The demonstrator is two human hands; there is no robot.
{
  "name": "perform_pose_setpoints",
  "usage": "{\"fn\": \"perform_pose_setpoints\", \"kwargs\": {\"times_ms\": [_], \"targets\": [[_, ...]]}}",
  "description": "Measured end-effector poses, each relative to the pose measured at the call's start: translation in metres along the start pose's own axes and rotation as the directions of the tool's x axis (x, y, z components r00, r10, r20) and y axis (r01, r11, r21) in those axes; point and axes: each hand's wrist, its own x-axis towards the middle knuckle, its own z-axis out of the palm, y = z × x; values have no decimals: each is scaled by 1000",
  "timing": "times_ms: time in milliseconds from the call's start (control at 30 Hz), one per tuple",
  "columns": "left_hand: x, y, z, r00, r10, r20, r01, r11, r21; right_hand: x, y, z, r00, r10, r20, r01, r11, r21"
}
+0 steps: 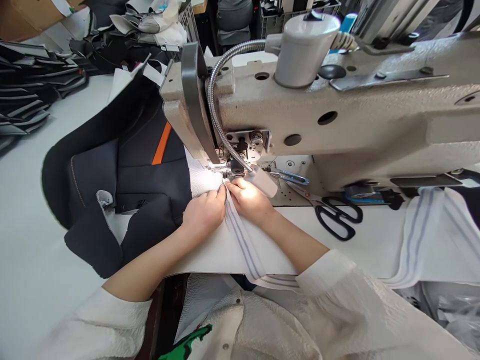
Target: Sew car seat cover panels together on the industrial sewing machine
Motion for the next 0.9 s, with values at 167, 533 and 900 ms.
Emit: {"fn": "perform_pose_setpoints", "kwargs": {"times_ms": [167, 533, 900], "targets": [[-13, -9, -6, 991, 75, -108, -77, 997, -16, 0, -3, -3, 998, 52, -25, -51, 998, 20], [-67, -56, -20, 905, 407, -123, -392, 911, 129, 0, 4, -4, 1000, 3, 29, -4, 998, 55], [-60, 3, -17, 972, 231, 41, -231, 973, -11, -12, -4, -2, 995, -91, -31, 91, 996, 14]]}}
